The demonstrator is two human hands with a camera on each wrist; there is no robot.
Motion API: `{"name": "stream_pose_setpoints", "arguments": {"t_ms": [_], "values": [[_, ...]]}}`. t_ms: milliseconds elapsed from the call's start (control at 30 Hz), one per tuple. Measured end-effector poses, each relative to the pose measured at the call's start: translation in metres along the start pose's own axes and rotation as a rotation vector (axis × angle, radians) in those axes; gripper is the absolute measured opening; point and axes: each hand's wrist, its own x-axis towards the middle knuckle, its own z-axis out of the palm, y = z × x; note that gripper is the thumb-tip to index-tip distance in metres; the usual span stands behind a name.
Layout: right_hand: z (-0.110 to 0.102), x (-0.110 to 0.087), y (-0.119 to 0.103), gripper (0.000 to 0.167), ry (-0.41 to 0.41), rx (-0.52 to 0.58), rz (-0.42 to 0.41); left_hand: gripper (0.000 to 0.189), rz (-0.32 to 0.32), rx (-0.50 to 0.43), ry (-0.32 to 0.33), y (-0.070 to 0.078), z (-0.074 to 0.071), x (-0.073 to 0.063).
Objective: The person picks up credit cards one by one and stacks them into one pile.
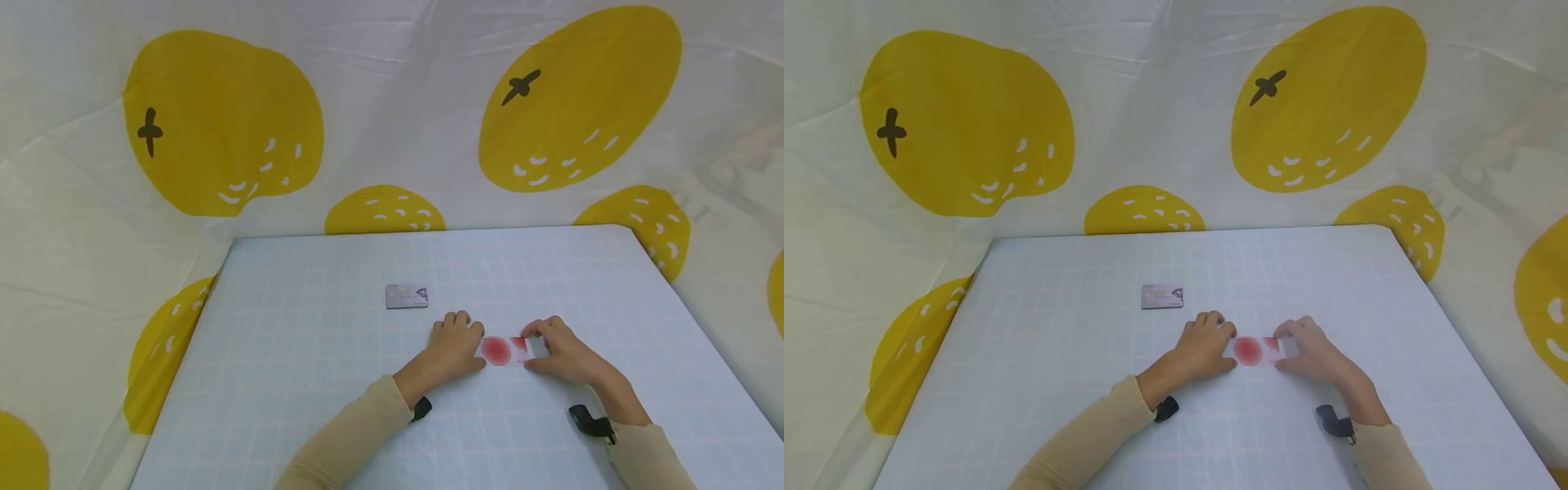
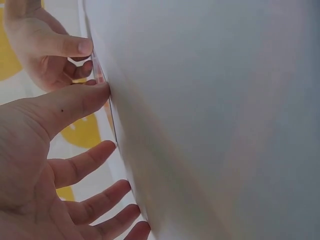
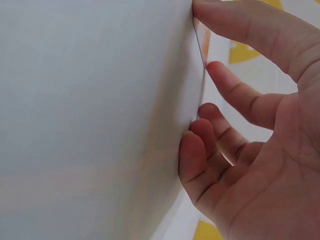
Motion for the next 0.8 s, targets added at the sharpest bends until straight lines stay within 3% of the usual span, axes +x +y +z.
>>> {"name": "stream_pose_setpoints", "arguments": {"t_ms": [367, 800], "values": [[0.0025, 0.0011, -0.001, 0.046, -0.004, -0.025, -0.028, 0.055, -0.011, 0.024, -0.004, 0.0032, -0.0004, 0.0008], [-0.0003, -0.0004, -0.0064, 0.046, -0.01, -0.014, -0.012, 0.059, -0.022, -0.013, -0.024, 0.0022, 0.0004, 0.0055]]}}
